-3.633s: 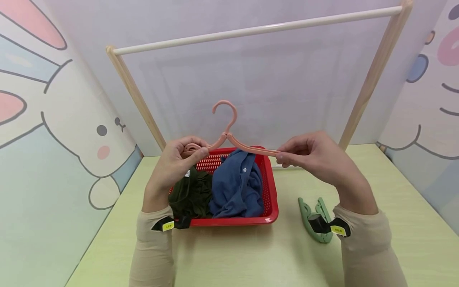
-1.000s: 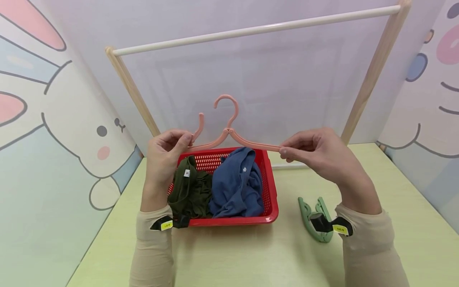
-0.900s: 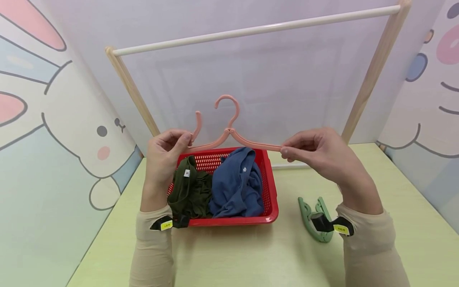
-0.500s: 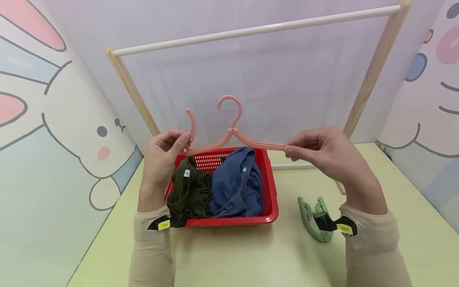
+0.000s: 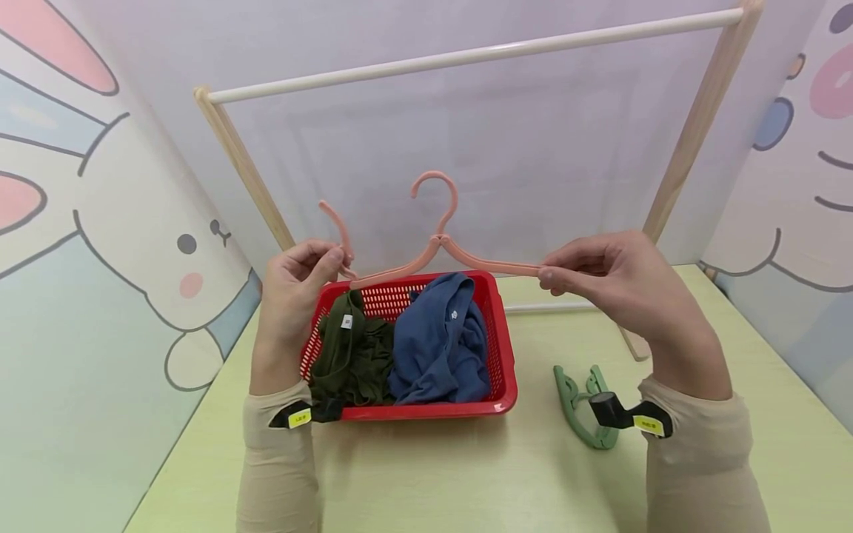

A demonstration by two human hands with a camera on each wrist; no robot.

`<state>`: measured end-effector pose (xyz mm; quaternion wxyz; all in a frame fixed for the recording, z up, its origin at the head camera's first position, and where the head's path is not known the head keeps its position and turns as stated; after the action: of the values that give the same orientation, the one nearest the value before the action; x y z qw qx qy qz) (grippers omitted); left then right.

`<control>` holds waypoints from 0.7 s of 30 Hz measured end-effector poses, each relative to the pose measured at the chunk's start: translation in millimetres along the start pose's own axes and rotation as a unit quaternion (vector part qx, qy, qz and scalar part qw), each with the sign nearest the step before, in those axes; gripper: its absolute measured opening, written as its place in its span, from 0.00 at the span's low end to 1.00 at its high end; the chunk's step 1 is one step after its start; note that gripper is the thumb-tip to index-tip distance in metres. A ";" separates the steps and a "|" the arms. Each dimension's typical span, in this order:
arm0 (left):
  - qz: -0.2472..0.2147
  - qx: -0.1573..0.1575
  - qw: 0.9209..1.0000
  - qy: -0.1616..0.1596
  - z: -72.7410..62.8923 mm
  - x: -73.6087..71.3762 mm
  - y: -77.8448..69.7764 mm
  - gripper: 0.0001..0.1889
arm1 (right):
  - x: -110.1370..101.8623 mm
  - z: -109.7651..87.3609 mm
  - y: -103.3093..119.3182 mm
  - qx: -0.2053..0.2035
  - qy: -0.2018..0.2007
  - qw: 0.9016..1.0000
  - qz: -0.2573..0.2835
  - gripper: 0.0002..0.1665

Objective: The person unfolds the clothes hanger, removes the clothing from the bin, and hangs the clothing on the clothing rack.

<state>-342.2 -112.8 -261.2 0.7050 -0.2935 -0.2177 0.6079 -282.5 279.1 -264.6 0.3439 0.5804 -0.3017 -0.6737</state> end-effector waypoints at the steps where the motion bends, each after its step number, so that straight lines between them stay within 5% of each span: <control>1: 0.000 0.001 1.000 0.001 0.1 -0.5 -0.2 0.09 | -0.8 -0.5 0.0 0.000 -0.001 1.000 0.001 0.07; 21: -0.011 -0.011 1.000 0.017 -3.4 -9.1 -1.3 0.07 | -15.2 -3.7 -2.2 -0.010 -0.015 0.999 0.026 0.08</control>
<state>-340.4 -122.5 -262.3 0.7123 -0.3092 -0.2152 0.5923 -277.7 292.7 -258.2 0.3628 0.5590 -0.3155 -0.6756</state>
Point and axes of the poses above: each hand's wrist, its own z-axis towards the middle knuckle, its own x-axis out of the palm, y = z × x, the point moved 10 cm from there along z, towards the middle knuckle, and after that the axes turned 12 degrees about x, right-handed, at the moved point
